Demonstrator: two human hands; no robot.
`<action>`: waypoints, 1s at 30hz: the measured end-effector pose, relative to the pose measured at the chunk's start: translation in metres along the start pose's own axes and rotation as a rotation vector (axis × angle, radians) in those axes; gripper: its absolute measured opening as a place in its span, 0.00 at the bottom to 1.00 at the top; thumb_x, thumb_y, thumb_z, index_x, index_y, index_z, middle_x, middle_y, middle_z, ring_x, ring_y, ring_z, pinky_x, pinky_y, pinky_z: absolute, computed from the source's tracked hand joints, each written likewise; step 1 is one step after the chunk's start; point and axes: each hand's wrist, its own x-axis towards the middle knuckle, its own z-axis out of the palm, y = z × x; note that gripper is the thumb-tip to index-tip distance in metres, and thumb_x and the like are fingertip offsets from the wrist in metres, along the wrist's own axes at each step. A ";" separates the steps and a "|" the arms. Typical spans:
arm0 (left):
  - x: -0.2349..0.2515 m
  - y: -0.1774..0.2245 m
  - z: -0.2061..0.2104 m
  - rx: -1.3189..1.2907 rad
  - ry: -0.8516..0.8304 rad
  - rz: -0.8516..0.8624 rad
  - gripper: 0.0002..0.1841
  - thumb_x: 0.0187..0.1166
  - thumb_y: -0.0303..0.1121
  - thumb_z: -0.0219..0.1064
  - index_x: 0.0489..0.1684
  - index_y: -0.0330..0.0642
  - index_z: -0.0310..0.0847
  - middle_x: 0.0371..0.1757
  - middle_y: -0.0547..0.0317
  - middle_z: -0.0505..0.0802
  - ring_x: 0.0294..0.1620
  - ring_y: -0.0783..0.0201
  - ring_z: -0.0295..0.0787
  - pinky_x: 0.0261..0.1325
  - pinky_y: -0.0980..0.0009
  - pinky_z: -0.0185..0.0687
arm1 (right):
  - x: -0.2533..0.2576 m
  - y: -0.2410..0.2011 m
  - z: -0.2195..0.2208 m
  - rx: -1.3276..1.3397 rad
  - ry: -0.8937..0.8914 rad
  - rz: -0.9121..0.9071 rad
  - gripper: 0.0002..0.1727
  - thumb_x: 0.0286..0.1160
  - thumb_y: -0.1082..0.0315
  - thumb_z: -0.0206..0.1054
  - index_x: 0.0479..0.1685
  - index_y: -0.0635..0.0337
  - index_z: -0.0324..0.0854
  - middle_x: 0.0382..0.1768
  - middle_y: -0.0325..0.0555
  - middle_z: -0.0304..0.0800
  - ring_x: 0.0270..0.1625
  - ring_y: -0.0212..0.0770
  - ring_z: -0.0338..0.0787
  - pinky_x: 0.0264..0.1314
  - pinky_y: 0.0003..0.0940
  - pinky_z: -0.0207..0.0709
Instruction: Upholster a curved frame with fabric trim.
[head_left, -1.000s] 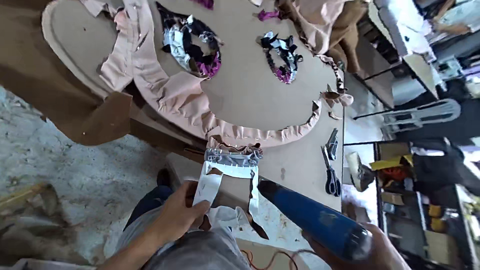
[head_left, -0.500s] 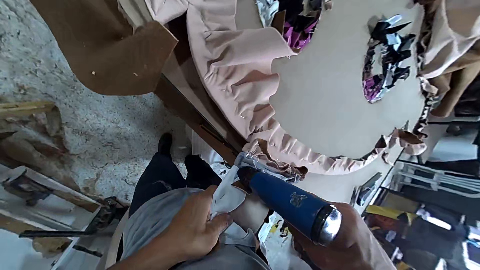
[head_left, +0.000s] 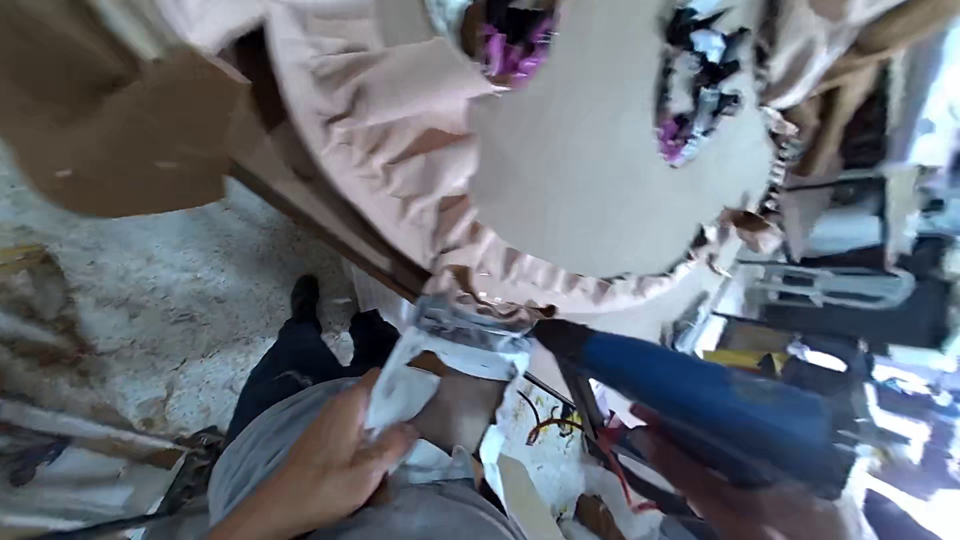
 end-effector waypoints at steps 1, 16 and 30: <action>0.002 0.004 -0.002 -0.035 -0.013 0.006 0.26 0.73 0.47 0.74 0.67 0.45 0.80 0.54 0.68 0.94 0.55 0.73 0.92 0.62 0.64 0.92 | -0.014 0.018 -0.011 0.076 0.064 0.038 0.30 0.65 0.55 0.81 0.58 0.68 0.81 0.48 0.44 0.94 0.52 0.29 0.93 0.59 0.34 0.90; 0.032 0.034 0.000 -0.146 0.059 -0.186 0.26 0.53 0.43 0.87 0.51 0.45 0.88 0.42 0.58 0.97 0.43 0.66 0.96 0.49 0.69 0.94 | 0.028 0.085 0.030 -0.051 -0.106 -0.364 0.16 0.56 0.49 0.72 0.46 0.33 0.90 0.25 0.15 0.87 0.28 0.13 0.86 0.25 0.24 0.82; 0.019 0.041 -0.004 -0.120 0.026 -0.171 0.23 0.67 0.30 0.77 0.61 0.39 0.77 0.44 0.68 0.95 0.46 0.74 0.93 0.55 0.71 0.91 | -0.029 0.128 0.031 -0.120 0.191 0.136 0.26 0.61 0.52 0.73 0.61 0.51 0.87 0.35 0.44 0.95 0.36 0.46 0.95 0.36 0.57 0.87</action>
